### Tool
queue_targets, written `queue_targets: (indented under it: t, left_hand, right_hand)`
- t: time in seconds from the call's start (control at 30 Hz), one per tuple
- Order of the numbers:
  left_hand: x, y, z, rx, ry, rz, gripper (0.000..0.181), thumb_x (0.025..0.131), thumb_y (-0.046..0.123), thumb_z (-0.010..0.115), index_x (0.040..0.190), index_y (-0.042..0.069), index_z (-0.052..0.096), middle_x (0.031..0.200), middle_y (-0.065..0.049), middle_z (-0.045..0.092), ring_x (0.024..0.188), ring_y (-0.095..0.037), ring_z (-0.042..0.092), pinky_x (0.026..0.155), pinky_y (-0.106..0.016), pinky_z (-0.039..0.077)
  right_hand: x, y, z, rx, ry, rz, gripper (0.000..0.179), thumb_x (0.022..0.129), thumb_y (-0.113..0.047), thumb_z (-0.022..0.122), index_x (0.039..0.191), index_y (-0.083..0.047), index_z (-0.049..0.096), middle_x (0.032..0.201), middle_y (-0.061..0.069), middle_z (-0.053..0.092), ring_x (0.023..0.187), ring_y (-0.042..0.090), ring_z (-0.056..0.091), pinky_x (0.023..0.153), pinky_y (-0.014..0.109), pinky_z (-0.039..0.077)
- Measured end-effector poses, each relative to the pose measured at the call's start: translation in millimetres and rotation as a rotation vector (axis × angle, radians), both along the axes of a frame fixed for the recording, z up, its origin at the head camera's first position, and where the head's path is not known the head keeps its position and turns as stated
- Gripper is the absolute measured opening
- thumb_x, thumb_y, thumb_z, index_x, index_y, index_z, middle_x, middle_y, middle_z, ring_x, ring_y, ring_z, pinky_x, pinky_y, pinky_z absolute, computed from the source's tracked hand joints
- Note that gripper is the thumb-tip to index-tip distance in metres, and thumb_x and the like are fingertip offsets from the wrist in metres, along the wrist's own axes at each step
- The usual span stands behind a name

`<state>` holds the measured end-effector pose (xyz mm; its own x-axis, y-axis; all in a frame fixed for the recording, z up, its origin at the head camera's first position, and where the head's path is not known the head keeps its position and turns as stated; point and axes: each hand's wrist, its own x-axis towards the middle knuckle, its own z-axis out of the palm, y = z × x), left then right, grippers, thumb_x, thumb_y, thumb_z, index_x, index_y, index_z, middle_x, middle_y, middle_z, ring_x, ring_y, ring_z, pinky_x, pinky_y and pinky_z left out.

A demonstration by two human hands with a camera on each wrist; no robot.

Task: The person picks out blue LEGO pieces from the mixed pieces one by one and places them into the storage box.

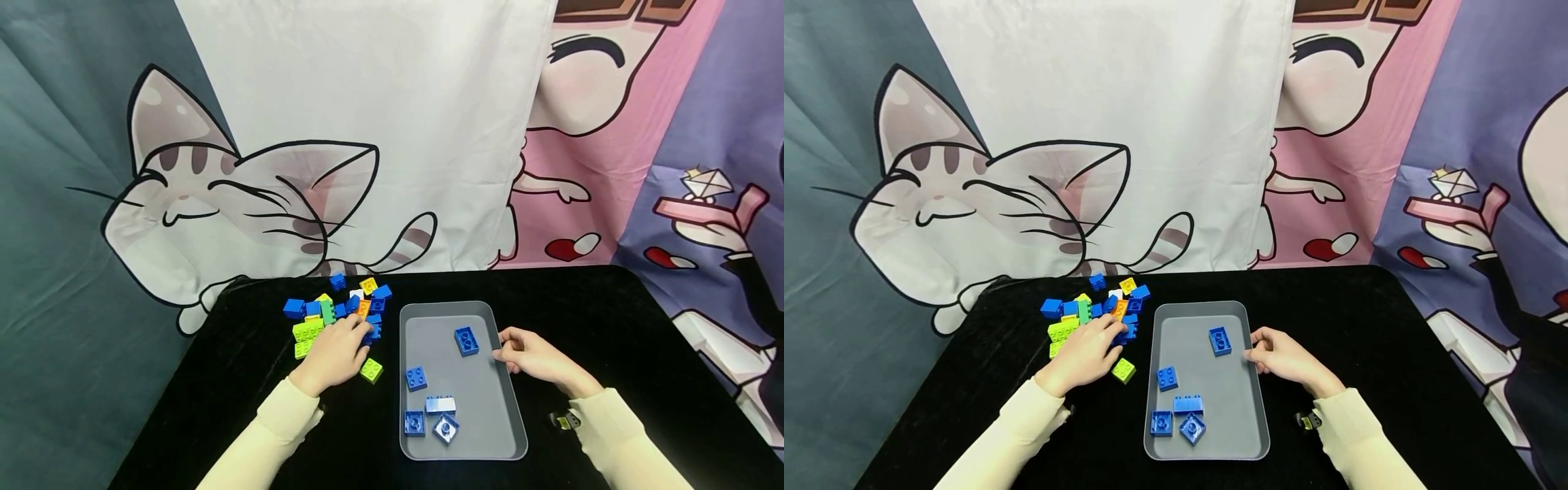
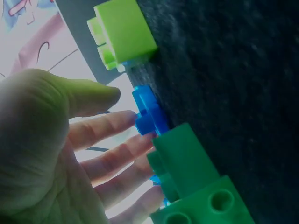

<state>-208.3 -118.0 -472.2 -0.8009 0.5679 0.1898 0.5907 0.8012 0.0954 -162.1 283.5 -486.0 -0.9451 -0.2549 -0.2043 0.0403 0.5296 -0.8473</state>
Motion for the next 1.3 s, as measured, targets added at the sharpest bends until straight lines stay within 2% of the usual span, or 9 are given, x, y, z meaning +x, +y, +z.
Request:
queue_targets:
  t: [0.23, 0.5, 0.73, 1.03, 1.3]
  left_hand:
    - [-3.8, -2.4, -3.7, -0.032, 0.024, 0.002, 0.032, 0.089, 0.021, 0.079, 0.118, 0.01, 0.07, 0.114, -0.009, 0.069, 0.096, -0.026, 0.069, 0.086, -0.046, 0.059]
    - [-9.4, -4.0, -10.1, -0.026, 0.057, 0.002, 0.031, 0.08, 0.019, 0.086, 0.105, 0.014, 0.068, 0.103, -0.003, 0.069, 0.089, -0.023, 0.069, 0.075, -0.041, 0.056]
    - [-11.8, -5.5, -11.4, -0.007, 0.059, -0.014, 0.027, 0.079, 0.014, 0.085, 0.099, 0.013, 0.067, 0.1, -0.003, 0.069, 0.086, -0.023, 0.068, 0.072, -0.04, 0.055]
    - [-7.7, -3.2, -4.6, 0.068, 0.096, -0.044, 0.017, 0.079, 0.002, 0.07, 0.093, 0.011, 0.067, 0.091, -0.003, 0.068, 0.078, -0.02, 0.065, 0.071, -0.039, 0.056]
    - [5.8, 10.1, 12.6, 0.123, 0.172, -0.089, 0.017, 0.081, 0.003, 0.071, 0.093, 0.013, 0.064, 0.088, 0.001, 0.063, 0.075, -0.015, 0.058, 0.068, -0.033, 0.054]
  right_hand:
    - [-0.1, -0.5, 0.0, -0.003, 0.005, 0.006, 0.032, 0.1, -0.022, 0.068, 0.119, 0.001, 0.059, 0.073, 0.001, 0.057, 0.07, 0.015, 0.059, 0.074, 0.029, 0.048]
    - [-0.5, -0.5, 2.7, -0.015, 0.017, 0.012, 0.032, 0.098, -0.019, 0.069, 0.117, 0.004, 0.059, 0.072, 0.002, 0.057, 0.067, 0.013, 0.058, 0.07, 0.026, 0.048]
    - [0.0, -0.7, 3.3, -0.011, 0.015, 0.011, 0.032, 0.098, -0.019, 0.069, 0.117, 0.004, 0.059, 0.072, 0.003, 0.057, 0.068, 0.013, 0.058, 0.07, 0.026, 0.048]
    - [1.4, -1.9, 4.5, 0.013, 0.009, 0.004, 0.032, 0.099, -0.022, 0.068, 0.119, 0.002, 0.059, 0.073, 0.003, 0.057, 0.07, 0.015, 0.059, 0.074, 0.029, 0.047]
    - [1.6, -2.6, 4.1, 0.012, 0.004, 0.003, 0.033, 0.099, -0.023, 0.068, 0.119, 0.002, 0.059, 0.074, 0.002, 0.057, 0.07, 0.015, 0.059, 0.074, 0.029, 0.047]
